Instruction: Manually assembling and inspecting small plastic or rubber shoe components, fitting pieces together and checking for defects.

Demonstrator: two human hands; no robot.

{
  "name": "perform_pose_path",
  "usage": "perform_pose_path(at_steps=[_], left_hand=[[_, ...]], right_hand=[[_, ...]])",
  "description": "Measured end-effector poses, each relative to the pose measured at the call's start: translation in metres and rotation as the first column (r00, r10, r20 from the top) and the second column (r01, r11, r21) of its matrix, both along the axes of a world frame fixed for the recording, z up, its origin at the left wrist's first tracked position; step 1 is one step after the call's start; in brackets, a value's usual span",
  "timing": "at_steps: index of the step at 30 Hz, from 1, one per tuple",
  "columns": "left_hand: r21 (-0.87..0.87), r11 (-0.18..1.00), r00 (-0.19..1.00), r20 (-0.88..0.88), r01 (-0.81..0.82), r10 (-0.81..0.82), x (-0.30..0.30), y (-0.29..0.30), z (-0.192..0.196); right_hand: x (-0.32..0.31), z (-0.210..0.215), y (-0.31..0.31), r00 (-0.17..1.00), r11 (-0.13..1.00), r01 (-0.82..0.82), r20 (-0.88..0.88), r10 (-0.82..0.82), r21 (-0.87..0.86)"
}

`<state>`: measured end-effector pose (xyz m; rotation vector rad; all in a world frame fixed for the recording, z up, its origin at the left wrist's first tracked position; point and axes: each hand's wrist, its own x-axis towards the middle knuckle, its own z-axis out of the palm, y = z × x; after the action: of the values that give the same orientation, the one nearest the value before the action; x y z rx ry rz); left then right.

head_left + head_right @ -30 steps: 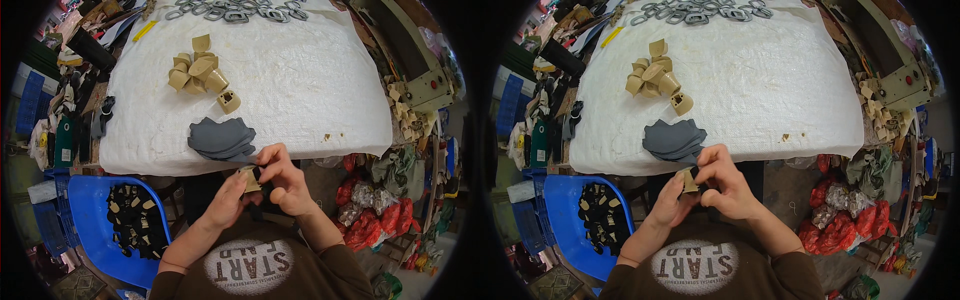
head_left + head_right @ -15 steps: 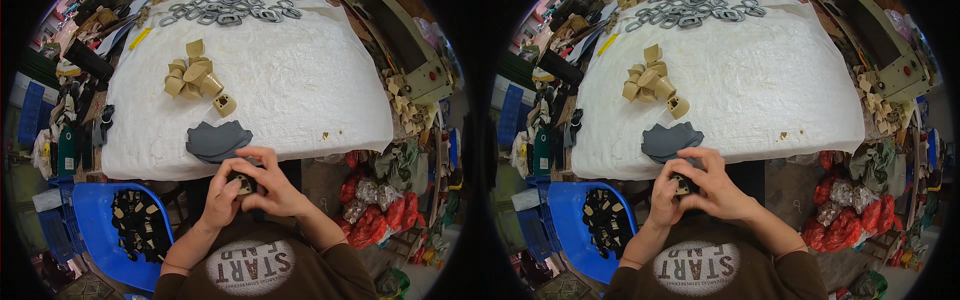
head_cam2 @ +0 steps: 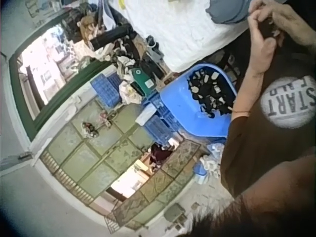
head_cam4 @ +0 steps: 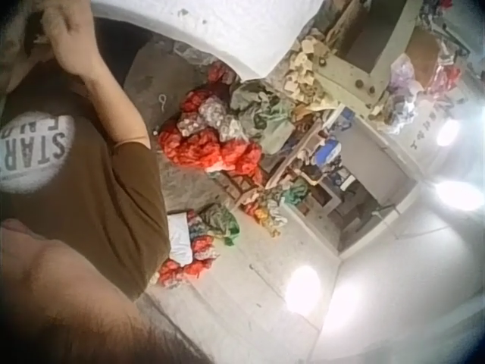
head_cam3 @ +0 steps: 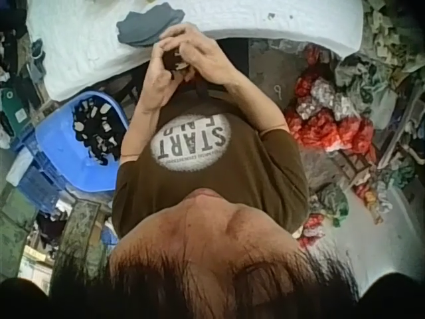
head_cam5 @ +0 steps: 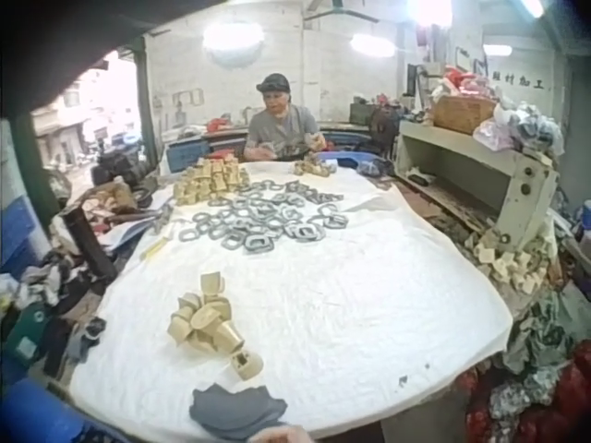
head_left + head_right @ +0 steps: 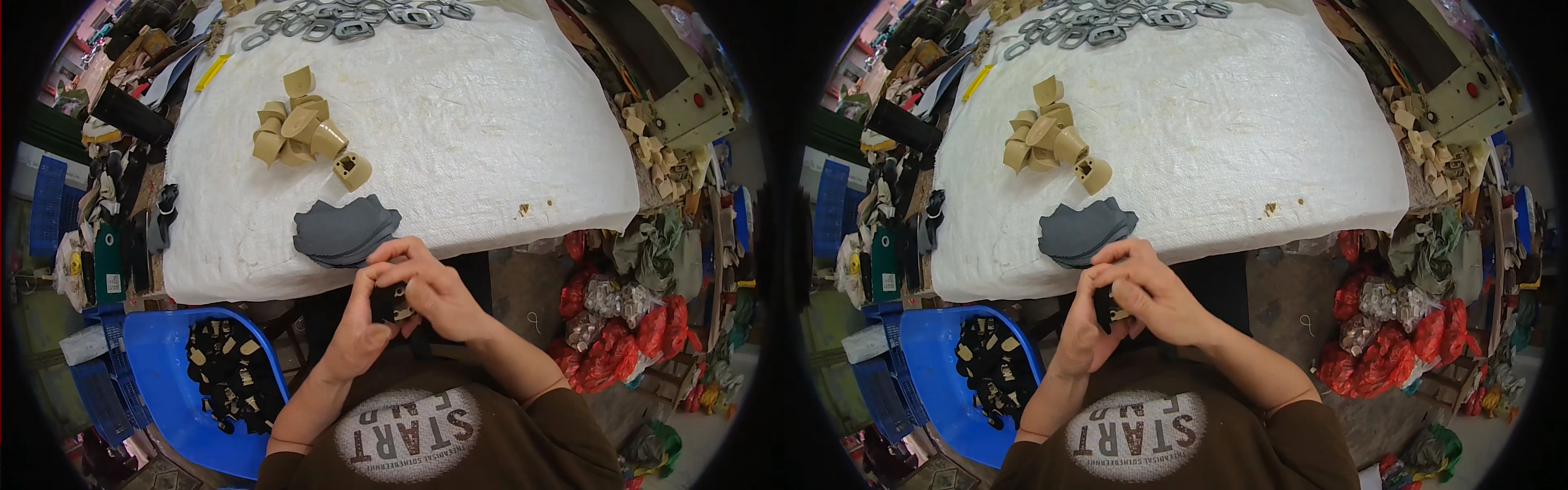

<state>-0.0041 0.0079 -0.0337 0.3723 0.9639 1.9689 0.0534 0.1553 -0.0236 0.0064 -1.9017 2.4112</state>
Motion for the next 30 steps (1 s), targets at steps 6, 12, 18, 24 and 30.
perform_pose_path(at_steps=[6,12,18,24,30], left_hand=[[-0.111,0.984,0.961,-0.222,0.141,-0.163,-0.001,0.002,0.008],[-0.17,0.975,0.98,-0.114,0.145,-0.165,0.003,-0.001,0.008],[-0.152,0.988,0.986,-0.167,0.004,-0.029,-0.001,0.002,0.003],[-0.259,0.946,0.952,-0.28,-0.194,0.119,-0.01,0.0,0.011],[-0.21,0.817,0.505,-0.856,-0.536,0.111,0.0,0.008,0.006]], right_hand=[[-0.019,0.018,0.017,0.935,0.943,-0.216,0.225,0.275,-0.253],[-0.016,-0.003,0.01,0.98,0.981,-0.194,-0.047,0.193,-0.018],[-0.002,0.001,-0.004,1.0,1.0,-0.011,-0.002,0.011,-0.001],[0.008,0.001,0.003,0.915,0.745,0.389,-0.319,-0.246,0.542],[-0.001,-0.007,-0.009,0.968,0.793,0.244,-0.096,-0.23,0.559]])
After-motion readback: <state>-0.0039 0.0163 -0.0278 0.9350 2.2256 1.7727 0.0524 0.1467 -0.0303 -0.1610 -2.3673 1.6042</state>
